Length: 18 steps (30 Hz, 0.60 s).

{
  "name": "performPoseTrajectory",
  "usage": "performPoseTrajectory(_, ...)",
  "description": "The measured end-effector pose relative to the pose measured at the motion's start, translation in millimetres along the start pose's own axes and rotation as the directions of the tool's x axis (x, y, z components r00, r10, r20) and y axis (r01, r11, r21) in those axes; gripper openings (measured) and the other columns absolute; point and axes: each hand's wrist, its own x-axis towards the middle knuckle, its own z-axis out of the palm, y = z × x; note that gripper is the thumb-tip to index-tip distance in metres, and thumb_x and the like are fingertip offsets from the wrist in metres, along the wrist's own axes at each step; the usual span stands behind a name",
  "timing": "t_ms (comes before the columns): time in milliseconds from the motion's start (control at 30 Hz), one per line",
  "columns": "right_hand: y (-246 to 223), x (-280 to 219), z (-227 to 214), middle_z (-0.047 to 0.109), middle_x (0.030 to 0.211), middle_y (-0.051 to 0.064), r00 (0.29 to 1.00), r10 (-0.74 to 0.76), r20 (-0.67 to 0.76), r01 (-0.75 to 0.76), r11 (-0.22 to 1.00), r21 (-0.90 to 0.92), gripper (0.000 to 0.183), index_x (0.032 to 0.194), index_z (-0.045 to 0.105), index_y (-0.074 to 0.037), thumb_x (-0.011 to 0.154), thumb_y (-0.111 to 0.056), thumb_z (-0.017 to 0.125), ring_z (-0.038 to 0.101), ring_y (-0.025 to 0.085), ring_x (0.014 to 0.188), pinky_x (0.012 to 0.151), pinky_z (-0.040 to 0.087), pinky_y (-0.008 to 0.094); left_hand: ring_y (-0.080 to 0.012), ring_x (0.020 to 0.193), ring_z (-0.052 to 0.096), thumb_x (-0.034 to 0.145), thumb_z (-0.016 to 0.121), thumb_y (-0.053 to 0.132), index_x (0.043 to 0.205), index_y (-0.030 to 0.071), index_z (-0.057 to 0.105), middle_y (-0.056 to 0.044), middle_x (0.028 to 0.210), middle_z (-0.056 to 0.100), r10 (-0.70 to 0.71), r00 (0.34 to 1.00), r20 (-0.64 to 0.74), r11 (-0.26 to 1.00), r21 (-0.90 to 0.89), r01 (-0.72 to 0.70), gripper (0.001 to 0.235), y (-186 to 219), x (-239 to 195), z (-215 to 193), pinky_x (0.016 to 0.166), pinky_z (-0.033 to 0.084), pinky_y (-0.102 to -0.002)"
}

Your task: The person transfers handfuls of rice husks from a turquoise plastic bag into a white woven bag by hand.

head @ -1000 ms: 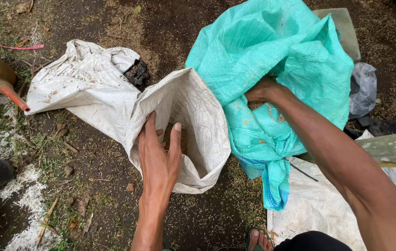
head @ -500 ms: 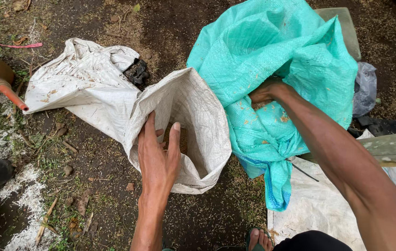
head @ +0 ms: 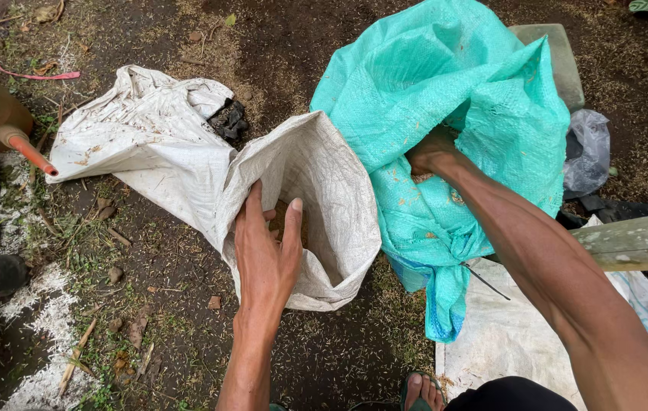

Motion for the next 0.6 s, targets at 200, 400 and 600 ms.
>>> performPoseTrajectory(200, -5.7, -33.0, -73.2, 0.058, 0.143, 0.016, 0.994, 0.016, -0.108, -0.005, 0.994, 0.107, 0.058, 0.135, 0.063, -0.011, 0.088, -0.044, 0.063, 0.054, 0.037, 0.128, 0.107, 0.042, 0.049, -0.0374, 0.107, 0.067, 0.097, 0.061, 0.036, 0.150, -0.005, 0.041, -0.033, 0.120, 0.057, -0.065, 0.998, 0.012, 0.998, -0.005, 0.065, 0.070, 5.9, 0.2, -3.8, 0.077, 0.061, -0.046)
performPoseTrajectory(400, -29.7, -102.0, -182.0, 0.068, 0.132, 0.016, 0.962, -0.156, -0.225, 0.192, 0.970, 0.147, 0.059, 0.124, 0.072, -0.013, 0.076, -0.047, 0.073, 0.063, 0.039, 0.115, 0.103, 0.048, 0.048, -0.0370, 0.107, 0.066, 0.098, 0.061, 0.036, 0.148, -0.008, 0.041, -0.035, 0.122, 0.056, 0.005, 1.000, -0.004, 1.000, -0.022, -0.005, 0.070, 4.4, 1.1, -2.2, 0.076, 0.061, -0.045)
performPoseTrajectory(600, -44.4, -141.2, -214.1, 0.062, 0.130, 0.026, 0.994, -0.041, -0.098, 0.069, 0.951, 0.302, 0.085, 0.131, 0.062, -0.004, 0.061, -0.044, 0.089, 0.062, 0.044, 0.112, 0.100, 0.048, 0.047, -0.0357, 0.100, 0.070, 0.098, 0.060, 0.035, 0.148, -0.007, 0.043, -0.034, 0.116, 0.060, -0.011, 1.000, -0.020, 0.997, -0.071, 0.010, 0.067, 6.3, -1.3, -5.8, 0.076, 0.062, -0.044)
